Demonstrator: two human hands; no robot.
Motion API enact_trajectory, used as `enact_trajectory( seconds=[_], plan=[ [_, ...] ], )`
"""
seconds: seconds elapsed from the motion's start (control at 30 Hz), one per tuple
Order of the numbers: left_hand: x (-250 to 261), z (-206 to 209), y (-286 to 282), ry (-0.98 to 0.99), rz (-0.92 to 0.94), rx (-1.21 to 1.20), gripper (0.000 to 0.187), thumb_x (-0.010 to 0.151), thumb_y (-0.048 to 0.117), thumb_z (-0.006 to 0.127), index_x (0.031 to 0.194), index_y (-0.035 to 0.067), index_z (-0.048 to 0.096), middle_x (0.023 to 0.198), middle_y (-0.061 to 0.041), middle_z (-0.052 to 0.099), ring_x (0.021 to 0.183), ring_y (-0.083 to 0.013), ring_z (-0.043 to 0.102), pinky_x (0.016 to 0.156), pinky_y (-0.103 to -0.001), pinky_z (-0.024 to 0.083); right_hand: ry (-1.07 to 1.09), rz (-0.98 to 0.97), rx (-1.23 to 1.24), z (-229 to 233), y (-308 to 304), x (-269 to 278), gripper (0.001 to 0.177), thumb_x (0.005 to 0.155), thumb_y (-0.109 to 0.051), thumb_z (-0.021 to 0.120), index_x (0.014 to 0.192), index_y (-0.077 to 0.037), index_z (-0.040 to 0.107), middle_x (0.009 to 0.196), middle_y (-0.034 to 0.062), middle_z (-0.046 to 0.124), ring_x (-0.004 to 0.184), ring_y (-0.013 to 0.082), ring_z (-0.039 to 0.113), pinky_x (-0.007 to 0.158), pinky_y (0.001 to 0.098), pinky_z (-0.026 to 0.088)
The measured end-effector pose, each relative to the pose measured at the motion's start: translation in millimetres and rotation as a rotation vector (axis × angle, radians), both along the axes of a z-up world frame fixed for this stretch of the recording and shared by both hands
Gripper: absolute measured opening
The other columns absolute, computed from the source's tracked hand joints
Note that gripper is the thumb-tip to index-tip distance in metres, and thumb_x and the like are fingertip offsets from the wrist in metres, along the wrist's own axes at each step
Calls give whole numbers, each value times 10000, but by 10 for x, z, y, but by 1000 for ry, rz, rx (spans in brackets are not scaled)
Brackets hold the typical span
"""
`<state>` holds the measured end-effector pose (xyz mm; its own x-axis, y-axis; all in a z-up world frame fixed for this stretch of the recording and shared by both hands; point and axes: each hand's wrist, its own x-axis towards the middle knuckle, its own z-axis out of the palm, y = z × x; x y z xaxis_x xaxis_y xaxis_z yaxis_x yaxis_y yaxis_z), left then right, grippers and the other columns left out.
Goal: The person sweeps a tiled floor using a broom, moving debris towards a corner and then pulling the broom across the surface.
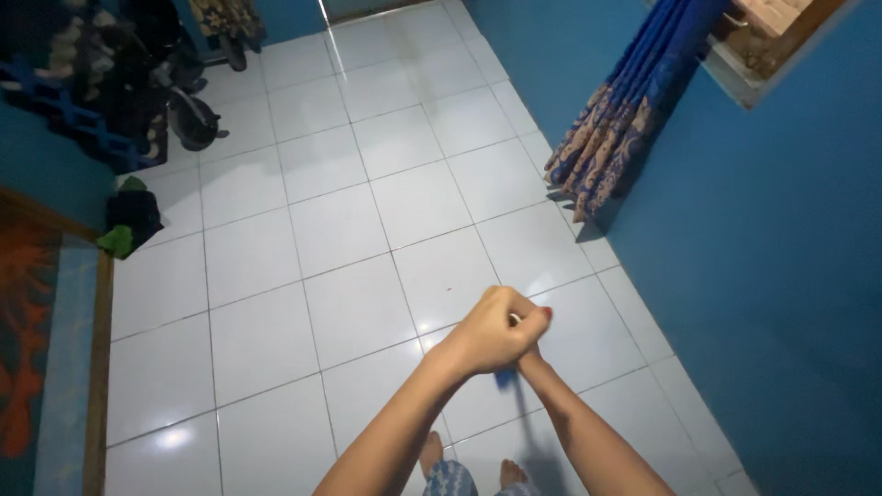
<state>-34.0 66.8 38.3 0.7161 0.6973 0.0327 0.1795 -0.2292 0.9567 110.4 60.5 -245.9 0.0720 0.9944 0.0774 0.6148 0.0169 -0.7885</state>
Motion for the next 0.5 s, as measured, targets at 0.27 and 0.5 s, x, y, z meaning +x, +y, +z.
enact_trajectory(
  seconds=[0.27,0.5],
  plan=[
    [-200,65,401,-20,-127,263,418,934,265,571,614,-1,605,535,-127,556,546,-194,479,866,-336,306,324,63,101,643,681,-276,240,938,-348,695,859,-122,683,792,109,668,778,270,610,806,440,529],
    [-1195,406,1137,-532,31,-281,419,984,200,530,612,8,524,572,-41,515,537,-140,464,536,-294,381,-349,42,-141,1267,869,-672,182,886,-380,715,873,-205,764,807,103,755,817,353,691,871,494,508]
  ],
)
